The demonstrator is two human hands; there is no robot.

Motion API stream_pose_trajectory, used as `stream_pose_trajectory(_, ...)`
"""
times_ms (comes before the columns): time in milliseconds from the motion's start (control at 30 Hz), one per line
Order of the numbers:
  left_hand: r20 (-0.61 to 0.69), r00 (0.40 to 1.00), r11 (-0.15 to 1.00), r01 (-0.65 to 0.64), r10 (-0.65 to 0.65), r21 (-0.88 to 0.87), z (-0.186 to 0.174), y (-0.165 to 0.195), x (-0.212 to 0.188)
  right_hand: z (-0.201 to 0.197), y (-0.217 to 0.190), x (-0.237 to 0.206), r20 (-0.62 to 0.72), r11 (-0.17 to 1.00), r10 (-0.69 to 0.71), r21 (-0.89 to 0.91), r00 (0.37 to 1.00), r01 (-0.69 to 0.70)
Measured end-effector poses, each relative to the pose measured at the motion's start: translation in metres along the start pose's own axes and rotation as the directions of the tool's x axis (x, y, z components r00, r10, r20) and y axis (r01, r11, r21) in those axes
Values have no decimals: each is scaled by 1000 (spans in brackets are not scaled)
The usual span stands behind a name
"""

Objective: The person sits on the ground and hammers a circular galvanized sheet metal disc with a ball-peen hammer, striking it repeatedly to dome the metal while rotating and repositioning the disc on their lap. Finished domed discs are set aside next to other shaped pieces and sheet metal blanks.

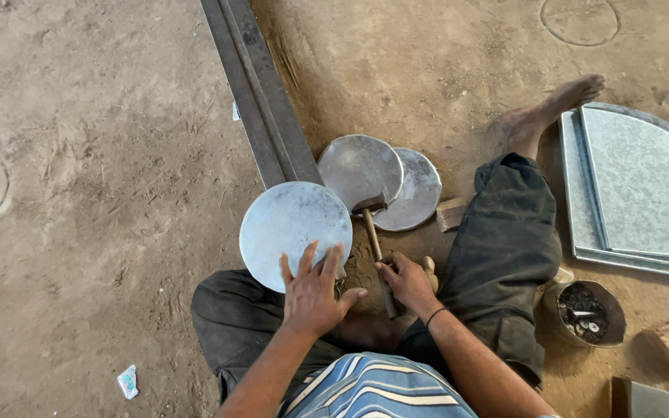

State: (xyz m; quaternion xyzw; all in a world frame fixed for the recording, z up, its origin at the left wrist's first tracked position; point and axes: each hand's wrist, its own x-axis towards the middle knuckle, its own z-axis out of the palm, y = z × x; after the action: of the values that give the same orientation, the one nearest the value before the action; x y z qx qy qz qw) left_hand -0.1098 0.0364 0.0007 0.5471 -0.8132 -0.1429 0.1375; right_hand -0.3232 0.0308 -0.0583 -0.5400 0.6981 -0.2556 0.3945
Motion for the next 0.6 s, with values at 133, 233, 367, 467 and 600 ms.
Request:
stream_pose_trajectory(133,434,887,980,90,-160,178,-15,-3,50,-1,-10,-2,12,999,1,52,1000,-2)
stream_pose_trajectory(233,372,922,992,83,-112,93,-29,-15,95,-3,-18,-4,13,999,4,40,1000,-5)
stream_pose_trajectory(367,377,890,954,171,-257,246,-48,-36,141,-11,-22,-7,12,1000,24,20,1000,-24)
stream_pose_trajectory(467,379,867,934,229,-324,275,-57,-49,154,-17,-19,-8,18,999,27,44,999,-28)
stream_pose_trajectory(600,249,926,939,217,-285,266,-55,-68,140,-20,-13,-6,-3,999,-10,46,1000,11)
